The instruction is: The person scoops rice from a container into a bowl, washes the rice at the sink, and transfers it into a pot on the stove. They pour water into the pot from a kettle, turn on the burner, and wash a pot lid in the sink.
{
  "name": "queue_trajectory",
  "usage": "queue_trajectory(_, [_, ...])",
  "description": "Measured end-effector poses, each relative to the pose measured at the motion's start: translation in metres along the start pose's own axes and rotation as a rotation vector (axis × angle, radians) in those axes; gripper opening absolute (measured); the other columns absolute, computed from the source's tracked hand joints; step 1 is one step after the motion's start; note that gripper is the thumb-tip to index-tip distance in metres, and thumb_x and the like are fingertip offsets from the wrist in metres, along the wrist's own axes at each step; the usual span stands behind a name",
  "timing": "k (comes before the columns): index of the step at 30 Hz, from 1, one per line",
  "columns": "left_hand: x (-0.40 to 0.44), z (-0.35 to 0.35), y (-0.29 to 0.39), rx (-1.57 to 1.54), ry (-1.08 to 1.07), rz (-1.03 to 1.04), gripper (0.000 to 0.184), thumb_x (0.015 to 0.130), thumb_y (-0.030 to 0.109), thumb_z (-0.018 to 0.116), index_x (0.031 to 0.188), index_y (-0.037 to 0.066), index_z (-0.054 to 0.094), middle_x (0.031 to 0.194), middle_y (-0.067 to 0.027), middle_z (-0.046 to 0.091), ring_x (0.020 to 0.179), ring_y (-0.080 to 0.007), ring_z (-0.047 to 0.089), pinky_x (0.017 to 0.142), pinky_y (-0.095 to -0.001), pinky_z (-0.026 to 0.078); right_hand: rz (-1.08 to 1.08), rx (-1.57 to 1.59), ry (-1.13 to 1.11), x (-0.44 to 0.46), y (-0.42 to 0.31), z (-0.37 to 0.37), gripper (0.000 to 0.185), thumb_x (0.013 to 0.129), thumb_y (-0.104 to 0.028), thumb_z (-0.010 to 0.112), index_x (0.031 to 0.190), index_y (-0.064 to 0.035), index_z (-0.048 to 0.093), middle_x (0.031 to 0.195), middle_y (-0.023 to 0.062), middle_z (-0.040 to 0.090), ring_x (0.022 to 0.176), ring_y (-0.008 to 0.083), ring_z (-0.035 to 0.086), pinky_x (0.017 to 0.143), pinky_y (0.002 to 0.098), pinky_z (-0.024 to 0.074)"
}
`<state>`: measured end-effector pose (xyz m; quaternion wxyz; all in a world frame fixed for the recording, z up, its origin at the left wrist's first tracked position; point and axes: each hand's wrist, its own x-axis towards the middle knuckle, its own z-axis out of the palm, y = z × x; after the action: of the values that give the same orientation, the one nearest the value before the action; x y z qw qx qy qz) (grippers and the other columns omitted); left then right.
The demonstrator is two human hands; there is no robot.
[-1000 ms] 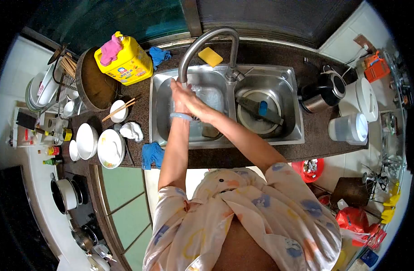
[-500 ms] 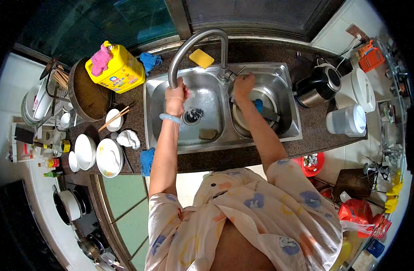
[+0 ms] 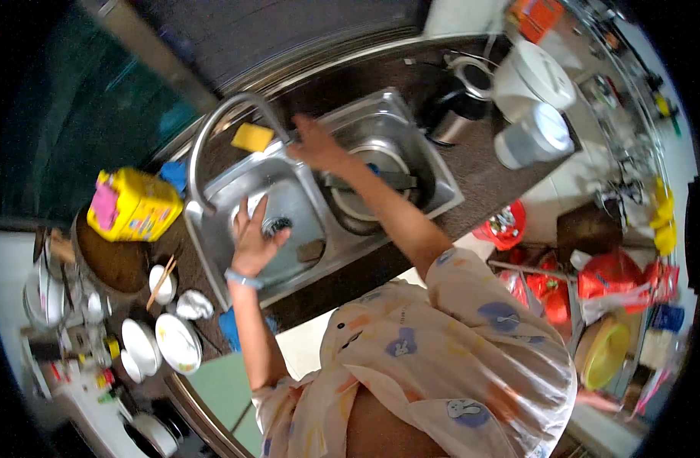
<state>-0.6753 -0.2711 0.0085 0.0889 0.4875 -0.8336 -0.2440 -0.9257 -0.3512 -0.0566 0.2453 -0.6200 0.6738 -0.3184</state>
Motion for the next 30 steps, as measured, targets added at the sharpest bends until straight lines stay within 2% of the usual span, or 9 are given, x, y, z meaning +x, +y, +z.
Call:
queue_trajectory(3, [0.002,-0.006,-0.010,-0.823,-0.398,-0.130,0.080,0.084,0.035,0.071,0.145,0.000,0.034,0.143,-0.0231,0.041,0.137,-0.0310,0.036,0.110,-0.0404,0.032,0.108,1.227,-0.457,-0.054,-0.020,-0.012,0.057,0.089,-0.036,0.064,0.135,-0.0070,0.045,0.117,0.0105,0.061,0.099,0.0212,0.063,0.075,0.0376,0.0553])
queue_trajectory(6, [0.023,0.074,-0.119,-1.288,-0.214,-0.474,0.083,0.083,0.036,0.072,0.149,0.009,0.029,0.146,-0.0202,0.039,0.139,-0.0298,0.033,0.110,-0.0393,0.033,-0.193,-0.023,-0.255,-0.109,0.035,0.044,0.040,0.089,-0.022,0.059,0.124,-0.0046,0.051,0.105,0.0174,0.062,0.094,0.0315,0.063,0.076,0.0428,0.0528])
queue_trajectory(9, [0.025,0.112,-0.104,0.312,0.003,-0.189,0.069,0.083,0.038,0.068,0.145,0.028,0.039,0.151,-0.0207,0.028,0.137,-0.0415,0.031,0.108,-0.0658,0.019,0.150,0.272,0.163,-0.121,0.027,-0.034,0.027,0.089,-0.013,0.057,0.113,-0.0028,0.053,0.100,0.0180,0.060,0.089,0.0300,0.059,0.076,0.0383,0.0480])
queue_trajectory(11, [0.021,0.121,-0.104,-0.025,0.176,-0.080,0.068,0.083,0.038,0.068,0.144,0.026,0.041,0.151,-0.0160,0.033,0.137,-0.0387,0.034,0.104,-0.0704,0.019,0.125,0.209,0.774,-0.123,0.054,-0.071,0.020,0.084,-0.003,0.058,0.103,0.0014,0.054,0.096,0.0209,0.058,0.089,0.0369,0.056,0.078,0.0430,0.0455])
queue_trajectory(13, [0.032,0.105,-0.050,-0.130,-0.167,-0.150,0.060,0.084,0.033,0.069,0.139,0.019,0.048,0.140,-0.0165,0.048,0.133,-0.0329,0.042,0.108,-0.0633,0.023,0.207,0.197,0.965,-0.124,0.083,-0.106,0.026,0.086,-0.004,0.060,0.109,0.0028,0.051,0.105,0.0203,0.053,0.097,0.0355,0.053,0.084,0.0424,0.0429])
queue_trajectory(16, [0.031,0.117,0.006,0.283,-0.142,-0.048,0.048,0.086,0.031,0.067,0.130,0.015,0.056,0.127,-0.0158,0.060,0.117,-0.0327,0.056,0.107,-0.0498,0.034,0.229,0.239,1.000,-0.114,0.104,-0.132,0.031,0.091,-0.013,0.059,0.116,0.0046,0.050,0.108,0.0236,0.055,0.101,0.0350,0.054,0.089,0.0404,0.0423])
queue_trajectory(20, [0.024,0.118,0.050,0.075,-0.096,0.116,0.038,0.086,0.027,0.067,0.121,0.012,0.062,0.117,-0.0158,0.065,0.109,-0.0353,0.060,0.100,-0.0410,0.041,0.246,0.484,0.662,-0.091,0.135,-0.139,0.048,0.097,-0.029,0.055,0.125,0.0082,0.046,0.122,0.0246,0.056,0.112,0.0335,0.053,0.096,0.0370,0.0397])
queue_trajectory(22, [0.016,0.111,0.067,-0.226,-0.072,0.156,0.033,0.087,0.023,0.065,0.120,0.015,0.062,0.117,-0.0106,0.065,0.111,-0.0337,0.059,0.103,-0.0607,0.031,0.053,0.706,0.849,-0.081,0.130,-0.138,0.038,0.096,-0.027,0.059,0.117,0.0030,0.052,0.096,0.0058,0.060,0.093,0.0138,0.052,0.084,0.0290,0.0418])
queue_trajectory(30, [-0.033,0.081,0.073,-0.239,0.197,0.048,0.022,0.089,0.013,0.062,0.110,0.006,0.066,0.103,-0.0176,0.068,0.090,-0.0348,0.066,0.078,-0.0403,0.052,0.230,0.529,1.074,-0.129,0.173,-0.182,0.024,0.097,-0.020,0.049,0.096,0.0011,0.061,0.080,0.0070,0.059,0.068,0.0164,0.054,0.059,0.0318,0.0467])
